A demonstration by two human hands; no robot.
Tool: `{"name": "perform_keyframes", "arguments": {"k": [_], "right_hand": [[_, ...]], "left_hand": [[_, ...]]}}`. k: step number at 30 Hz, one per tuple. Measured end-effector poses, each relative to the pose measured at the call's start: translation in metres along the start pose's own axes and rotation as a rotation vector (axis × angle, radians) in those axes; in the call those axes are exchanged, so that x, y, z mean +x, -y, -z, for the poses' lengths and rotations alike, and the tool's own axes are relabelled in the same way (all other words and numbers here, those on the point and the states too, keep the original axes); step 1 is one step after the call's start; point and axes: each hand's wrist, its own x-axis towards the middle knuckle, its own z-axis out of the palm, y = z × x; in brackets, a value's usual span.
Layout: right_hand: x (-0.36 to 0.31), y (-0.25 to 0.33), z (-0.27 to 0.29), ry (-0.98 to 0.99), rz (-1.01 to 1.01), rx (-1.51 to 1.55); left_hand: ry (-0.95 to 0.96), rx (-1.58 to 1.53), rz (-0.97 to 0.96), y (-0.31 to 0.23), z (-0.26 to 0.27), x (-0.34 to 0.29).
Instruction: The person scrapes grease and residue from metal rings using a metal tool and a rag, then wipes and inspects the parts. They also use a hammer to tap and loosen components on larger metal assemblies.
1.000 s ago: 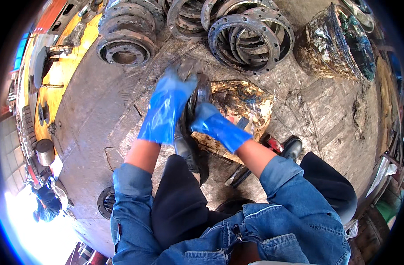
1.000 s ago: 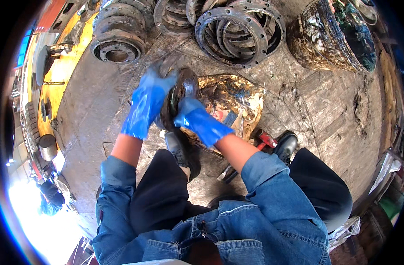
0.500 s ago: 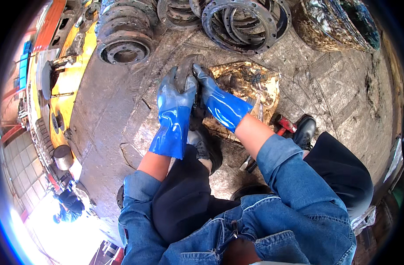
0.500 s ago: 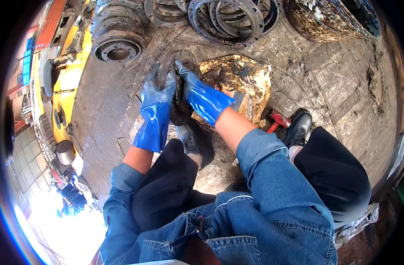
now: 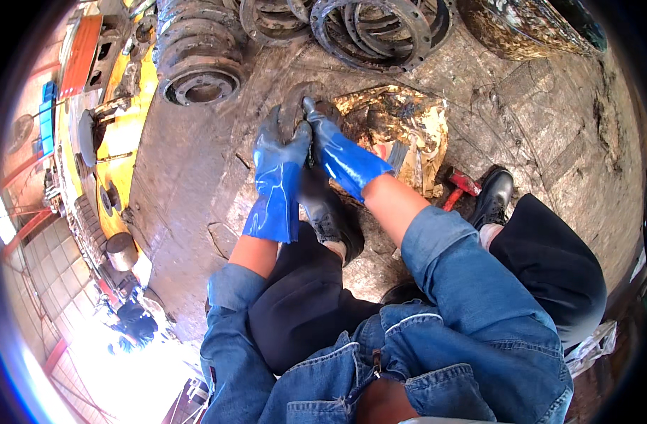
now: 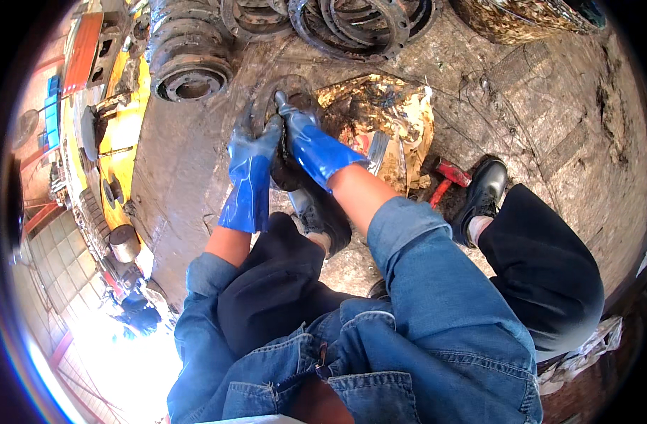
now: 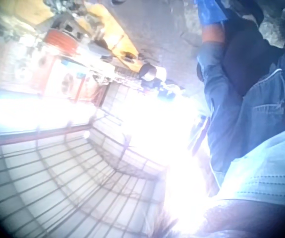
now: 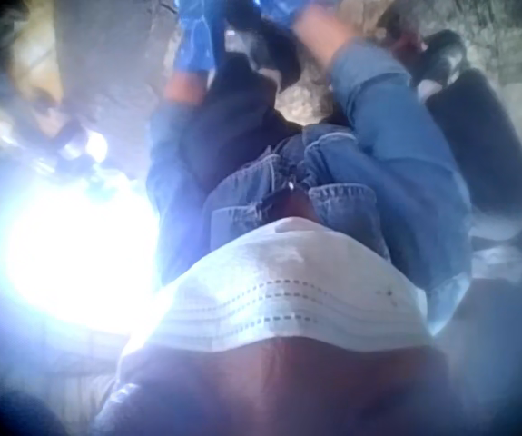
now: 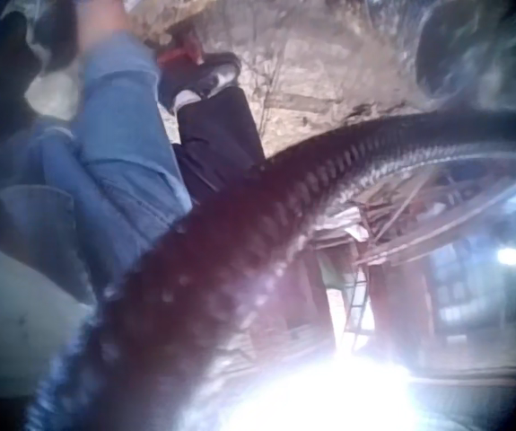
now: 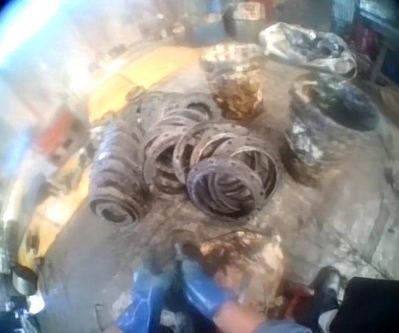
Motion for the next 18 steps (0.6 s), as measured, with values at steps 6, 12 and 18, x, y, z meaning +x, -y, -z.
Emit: {"name": "perform_keyframes", "arguments": {"k": [6, 12, 18], "right_hand": [[-0.004, -0.005, 0.005, 0.021, -0.039, 0.002], [-0.003, 0.019, 0.048, 0.265, 0.260, -0.497], [-0.086, 0.080, 0.144, 0.064, 0.263, -1.096]], "left_hand": [[-0.056, -0.085, -0.075, 0.016, -0.010, -0.002], [0.071, -0.161, 0.018, 0.011, -0.008, 0.010], [0.039, -0.413, -0.028, 0.073, -0.004, 0.041]]}}
